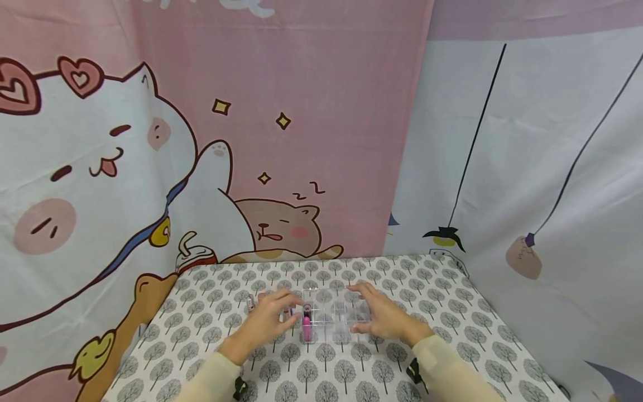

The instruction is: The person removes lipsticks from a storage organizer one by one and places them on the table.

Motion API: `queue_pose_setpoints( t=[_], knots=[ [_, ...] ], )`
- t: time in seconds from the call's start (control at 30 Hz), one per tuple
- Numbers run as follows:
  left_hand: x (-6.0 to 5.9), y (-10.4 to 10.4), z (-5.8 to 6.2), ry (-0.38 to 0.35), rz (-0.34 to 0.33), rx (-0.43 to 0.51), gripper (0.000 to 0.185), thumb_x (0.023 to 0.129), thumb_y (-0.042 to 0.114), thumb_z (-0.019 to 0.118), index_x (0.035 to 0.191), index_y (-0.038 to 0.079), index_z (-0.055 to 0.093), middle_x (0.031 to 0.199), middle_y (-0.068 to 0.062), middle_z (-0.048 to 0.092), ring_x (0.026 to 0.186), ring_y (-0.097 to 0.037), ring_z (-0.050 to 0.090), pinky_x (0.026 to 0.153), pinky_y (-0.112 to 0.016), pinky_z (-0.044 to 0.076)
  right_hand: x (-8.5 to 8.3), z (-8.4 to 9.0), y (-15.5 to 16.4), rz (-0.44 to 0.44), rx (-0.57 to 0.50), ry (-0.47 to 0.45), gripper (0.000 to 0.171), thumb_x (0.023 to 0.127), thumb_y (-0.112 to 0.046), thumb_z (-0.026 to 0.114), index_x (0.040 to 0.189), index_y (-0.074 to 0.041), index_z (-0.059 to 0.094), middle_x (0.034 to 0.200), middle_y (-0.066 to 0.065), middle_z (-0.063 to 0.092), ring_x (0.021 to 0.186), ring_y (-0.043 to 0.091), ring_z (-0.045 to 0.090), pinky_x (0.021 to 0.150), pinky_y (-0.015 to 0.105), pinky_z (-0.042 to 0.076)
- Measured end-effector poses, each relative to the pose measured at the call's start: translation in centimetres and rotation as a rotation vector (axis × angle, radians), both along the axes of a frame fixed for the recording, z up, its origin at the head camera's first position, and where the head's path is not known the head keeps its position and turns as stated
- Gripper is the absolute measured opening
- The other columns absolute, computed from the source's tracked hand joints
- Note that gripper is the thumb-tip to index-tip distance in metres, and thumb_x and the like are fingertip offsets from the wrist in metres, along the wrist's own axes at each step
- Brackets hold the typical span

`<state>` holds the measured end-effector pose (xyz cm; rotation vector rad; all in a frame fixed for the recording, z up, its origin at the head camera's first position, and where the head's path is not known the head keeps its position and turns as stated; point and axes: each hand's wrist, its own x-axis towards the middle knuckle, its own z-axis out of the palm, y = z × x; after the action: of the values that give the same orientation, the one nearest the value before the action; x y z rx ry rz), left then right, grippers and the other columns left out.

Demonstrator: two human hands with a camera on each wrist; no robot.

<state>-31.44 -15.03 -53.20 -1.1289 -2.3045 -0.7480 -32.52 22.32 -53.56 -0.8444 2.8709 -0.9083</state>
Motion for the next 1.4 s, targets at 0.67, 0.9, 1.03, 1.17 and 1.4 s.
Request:
queue_pose_setpoints(
  t=[0.67,0.9,1.03,1.17,1.4],
  knots=[
    [0.5,2.2,-0.5,-0.146,0.018,-0.044,0.024,0.099,0.01,0.093,0.121,0.007,0.084,0.112,-0.005,0.08,0.095,-0.019,0.08,0.086,-0.026,0.072,0.1,0.2,-0.2,0.003,-0.008,0.002,0.105,0.094,-0.044,0.097,0.179,-0.025,0.039,0.18,0.011,0.049,0.157,0.045,0.061,0.128,0.077,0.052],
    [0.5,2.2,-0.6,-0.163,0.018,-0.055,0.02,0.099,0.008,0.093,0.117,0.008,0.085,0.11,-0.003,0.082,0.092,-0.011,0.078,0.083,-0.02,0.07,0.2,0.1,-0.2,0.005,-0.003,0.006,0.105,0.094,-0.044,0.097,0.179,-0.023,0.039,0.181,0.011,0.049,0.156,0.044,0.062,0.128,0.076,0.052],
    [0.4,2.2,-0.6,-0.192,0.033,-0.08,0.018,0.101,0.01,0.091,0.118,0.011,0.087,0.113,-0.001,0.084,0.094,-0.009,0.079,0.085,-0.019,0.07,0.2,0.0,-0.1,0.003,-0.012,-0.005,0.106,0.094,-0.042,0.098,0.179,-0.024,0.039,0.181,0.011,0.049,0.156,0.044,0.062,0.128,0.076,0.053],
    [0.4,2.0,-0.6,-0.212,0.03,-0.097,0.016,0.103,0.011,0.09,0.118,0.012,0.087,0.115,-0.001,0.085,0.094,-0.006,0.078,0.085,-0.019,0.07,0.1,-0.2,0.0,0.002,-0.013,-0.022,0.106,0.093,-0.042,0.098,0.18,-0.025,0.038,0.181,0.009,0.048,0.157,0.043,0.061,0.128,0.075,0.053],
    [-0.1,1.9,-0.5,-0.223,-0.014,-0.074,0.014,0.103,0.008,0.088,0.118,0.009,0.087,0.115,-0.003,0.085,0.094,-0.002,0.078,0.085,-0.014,0.069,-0.1,0.0,-0.1,0.009,-0.012,-0.017,0.105,0.095,-0.042,0.096,0.18,-0.023,0.038,0.182,0.01,0.048,0.158,0.045,0.06,0.129,0.075,0.052]
  ],
)
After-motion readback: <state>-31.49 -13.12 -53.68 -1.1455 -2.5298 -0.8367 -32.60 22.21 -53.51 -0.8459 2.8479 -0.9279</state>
